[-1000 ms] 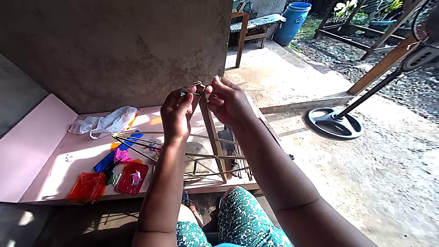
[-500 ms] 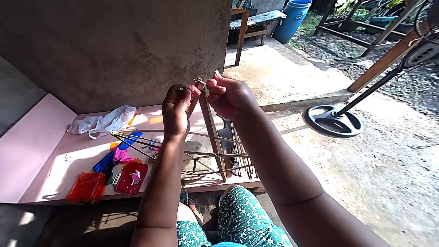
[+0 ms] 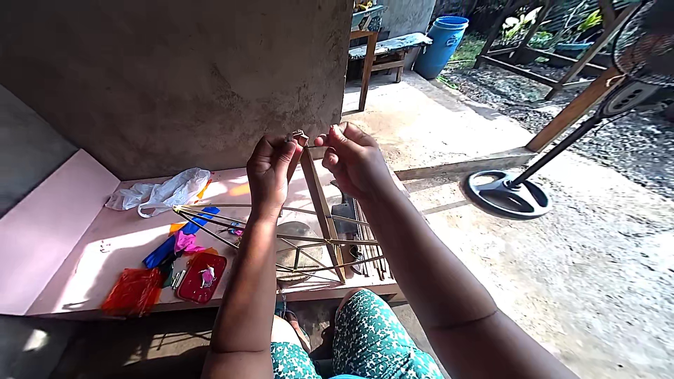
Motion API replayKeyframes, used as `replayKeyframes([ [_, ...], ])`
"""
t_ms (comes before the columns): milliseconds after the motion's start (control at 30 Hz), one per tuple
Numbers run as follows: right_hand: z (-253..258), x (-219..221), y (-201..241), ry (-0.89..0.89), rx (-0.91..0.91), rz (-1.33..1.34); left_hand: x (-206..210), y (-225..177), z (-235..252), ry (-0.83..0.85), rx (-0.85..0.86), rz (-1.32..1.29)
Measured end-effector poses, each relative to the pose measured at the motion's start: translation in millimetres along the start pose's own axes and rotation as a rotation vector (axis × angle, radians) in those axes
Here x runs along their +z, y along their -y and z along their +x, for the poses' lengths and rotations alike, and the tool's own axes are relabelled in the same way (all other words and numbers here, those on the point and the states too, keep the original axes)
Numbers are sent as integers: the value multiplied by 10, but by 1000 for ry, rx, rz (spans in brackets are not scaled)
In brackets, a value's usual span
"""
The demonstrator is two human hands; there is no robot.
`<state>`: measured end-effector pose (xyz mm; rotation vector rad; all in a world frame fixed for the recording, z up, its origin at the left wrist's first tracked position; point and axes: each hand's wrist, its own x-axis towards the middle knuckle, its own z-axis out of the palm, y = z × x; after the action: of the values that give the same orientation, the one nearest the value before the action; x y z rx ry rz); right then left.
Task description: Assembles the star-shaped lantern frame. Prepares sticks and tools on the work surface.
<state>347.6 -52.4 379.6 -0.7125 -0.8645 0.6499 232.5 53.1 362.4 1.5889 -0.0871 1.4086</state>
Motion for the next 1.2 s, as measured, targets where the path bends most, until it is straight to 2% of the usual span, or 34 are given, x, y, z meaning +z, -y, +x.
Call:
replayKeyframes([
  [100, -85, -11, 14, 45, -182, -232, 34, -98, -3, -10, 33, 93],
  [233, -116, -20, 41, 62, -311, -464, 55, -184, 16, 12, 22, 270],
  [400, -99, 81, 59, 25, -337, -507, -11, -99, 22, 110, 197, 450],
  [567, -65, 124, 38, 65, -318, -469, -12, -121, 9, 109, 272, 610],
  [700, -38, 58, 49, 118, -348, -546, -40, -83, 27, 118, 279, 583],
  [833, -20, -2, 43, 146, -490, -768, -49, -87, 19, 102, 183, 504],
  [933, 4, -26, -16, 168, -577, -872, -57, -102, 7, 105, 175, 451],
  [1200, 45, 0, -72, 173, -662, -943, -99, -106, 3, 157, 150, 339],
])
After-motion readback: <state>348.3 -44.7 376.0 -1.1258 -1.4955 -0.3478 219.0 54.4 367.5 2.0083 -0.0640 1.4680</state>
